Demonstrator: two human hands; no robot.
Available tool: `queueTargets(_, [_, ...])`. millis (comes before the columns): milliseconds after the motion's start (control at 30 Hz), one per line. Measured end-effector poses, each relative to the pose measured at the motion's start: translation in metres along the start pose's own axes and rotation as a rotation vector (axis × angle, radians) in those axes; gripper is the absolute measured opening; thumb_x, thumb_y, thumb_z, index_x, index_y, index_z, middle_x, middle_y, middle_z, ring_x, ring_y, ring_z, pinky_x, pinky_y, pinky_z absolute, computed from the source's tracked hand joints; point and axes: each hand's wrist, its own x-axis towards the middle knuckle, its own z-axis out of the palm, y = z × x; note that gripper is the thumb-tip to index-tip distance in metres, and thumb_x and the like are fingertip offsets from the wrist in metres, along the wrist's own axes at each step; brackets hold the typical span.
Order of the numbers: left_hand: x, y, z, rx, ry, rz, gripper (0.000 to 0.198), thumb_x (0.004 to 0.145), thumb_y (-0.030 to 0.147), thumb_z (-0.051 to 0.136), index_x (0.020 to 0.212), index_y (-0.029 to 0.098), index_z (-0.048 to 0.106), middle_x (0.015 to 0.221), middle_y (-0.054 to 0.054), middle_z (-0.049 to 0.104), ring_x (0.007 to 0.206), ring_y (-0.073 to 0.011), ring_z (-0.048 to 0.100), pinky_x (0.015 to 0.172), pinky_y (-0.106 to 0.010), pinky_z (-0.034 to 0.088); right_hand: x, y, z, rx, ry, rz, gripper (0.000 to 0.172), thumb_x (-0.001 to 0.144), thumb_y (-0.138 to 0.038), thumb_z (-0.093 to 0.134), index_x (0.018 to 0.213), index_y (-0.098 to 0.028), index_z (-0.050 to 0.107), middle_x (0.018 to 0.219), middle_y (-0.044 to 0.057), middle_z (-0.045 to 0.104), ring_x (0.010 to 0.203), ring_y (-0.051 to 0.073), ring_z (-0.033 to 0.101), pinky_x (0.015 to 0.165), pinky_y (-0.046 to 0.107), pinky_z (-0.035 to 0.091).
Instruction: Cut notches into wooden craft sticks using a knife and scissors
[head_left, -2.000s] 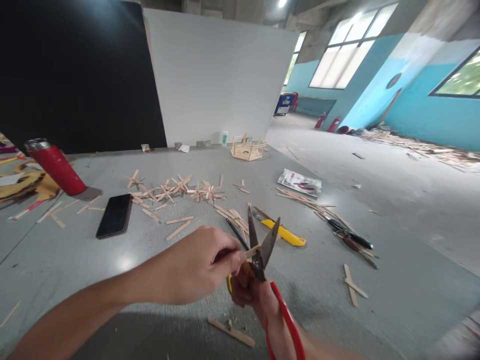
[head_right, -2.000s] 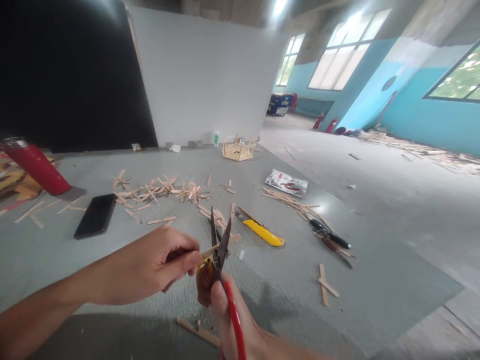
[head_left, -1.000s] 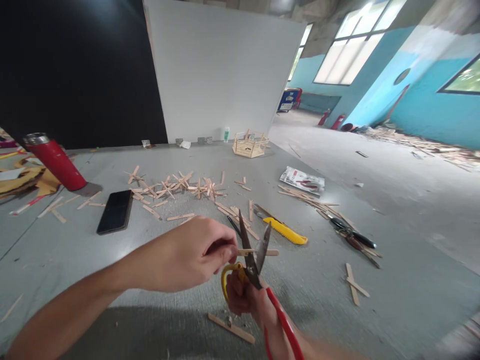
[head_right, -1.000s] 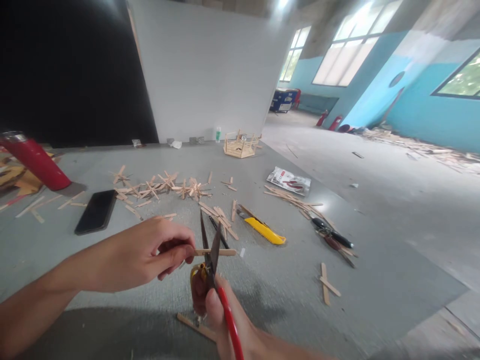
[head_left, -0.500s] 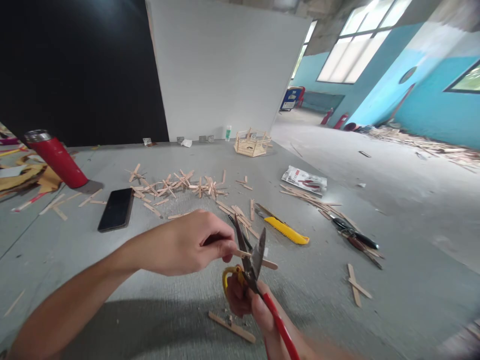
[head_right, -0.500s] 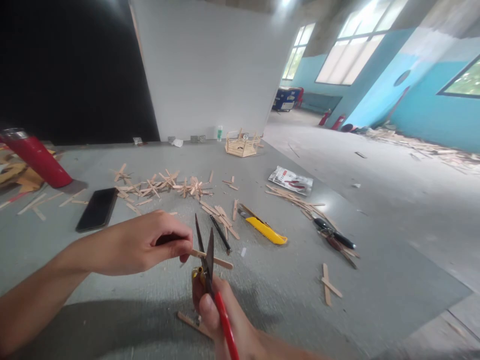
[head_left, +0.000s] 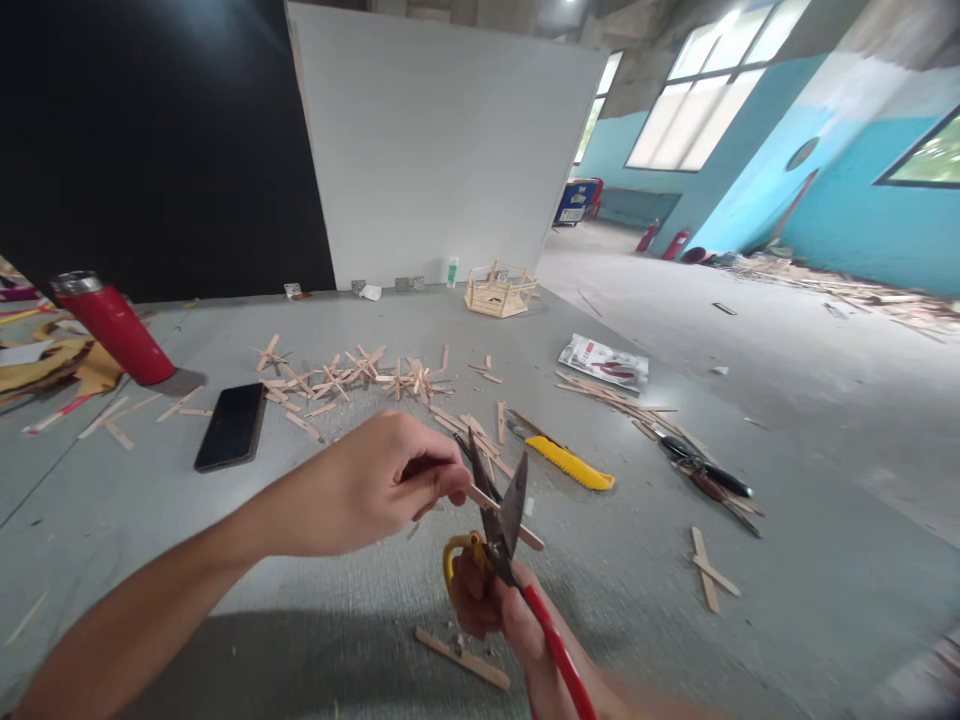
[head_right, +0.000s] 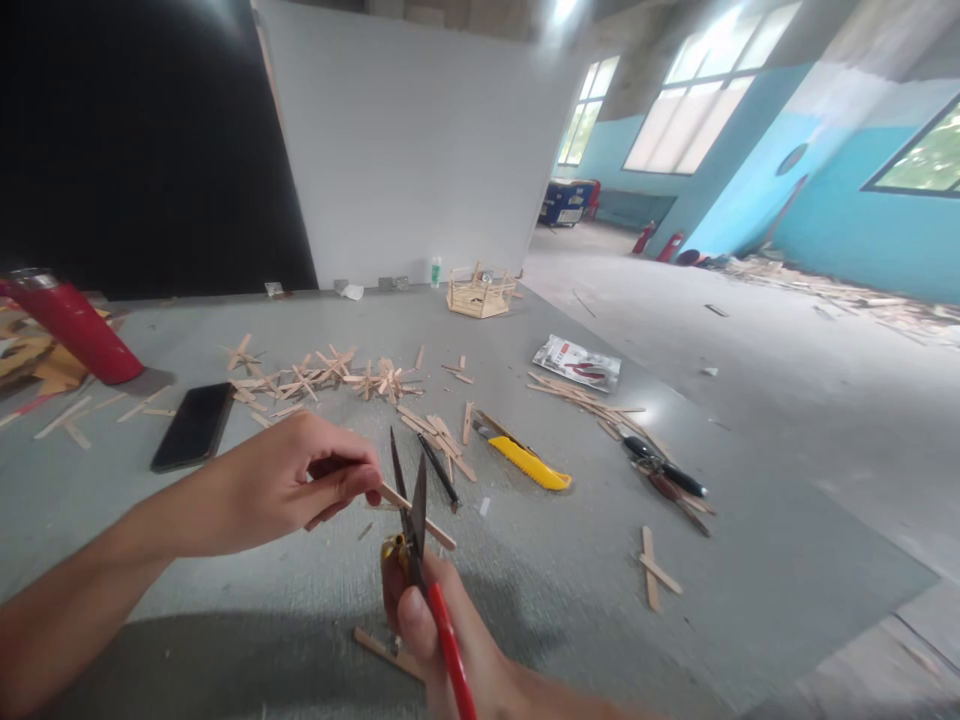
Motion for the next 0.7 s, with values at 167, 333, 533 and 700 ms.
queueTargets(167, [0.0,-0.003,-0.003,0.093,-0.007,0.094,0.024,0.094,0.012,0.054,0.072,0.014,0.063,0.063,0.005,0.053,0.057,-0.0068,0.04,0.053,-0.019,0.031,0.002,0.011,-0.003,-0.062,-0.031,-0.102,0.044,0.104,-0.066,0.03,0.095,-0.025,0.044,0.088,0.001,0.04,0.076,0.019,0.039,0.071,0.034,0.039])
queueTargets(333, [-0.001,-0.005,-0.009,0.108,-0.112,0.095,0.022,0.096,0.018,0.056,0.078,0.014,0.07,0.062,0.004,0.055,0.055,-0.0076,0.04,0.051,-0.02,0.031,0.007,0.014,-0.003,-0.116,-0.128,-0.223,0.045,0.103,-0.067,0.029,0.096,-0.026,0.046,0.081,0.001,0.042,0.069,0.018,0.038,0.064,0.033,0.038])
queueTargets(533, [-0.001,-0.003,-0.007,0.082,-0.072,0.033,0.03,0.099,0.028,0.055,0.078,0.014,0.07,0.061,0.003,0.053,0.053,-0.0081,0.036,0.048,-0.021,0.027,0.002,0.0,-0.004,-0.131,-0.068,-0.089,0.056,0.098,-0.075,0.033,0.113,-0.026,0.055,0.091,0.007,0.051,0.079,0.024,0.049,0.075,0.04,0.047])
queueTargets(700, [0.0,-0.004,-0.005,0.08,-0.049,0.018,0.036,0.102,0.034,0.053,0.077,0.014,0.07,0.059,0.004,0.048,0.052,-0.0081,0.033,0.047,-0.022,0.025,-0.001,0.006,-0.001,0.006,0.051,-0.019,0.059,0.089,-0.081,0.045,0.102,-0.026,0.061,0.091,0.008,0.054,0.078,0.025,0.051,0.074,0.043,0.051])
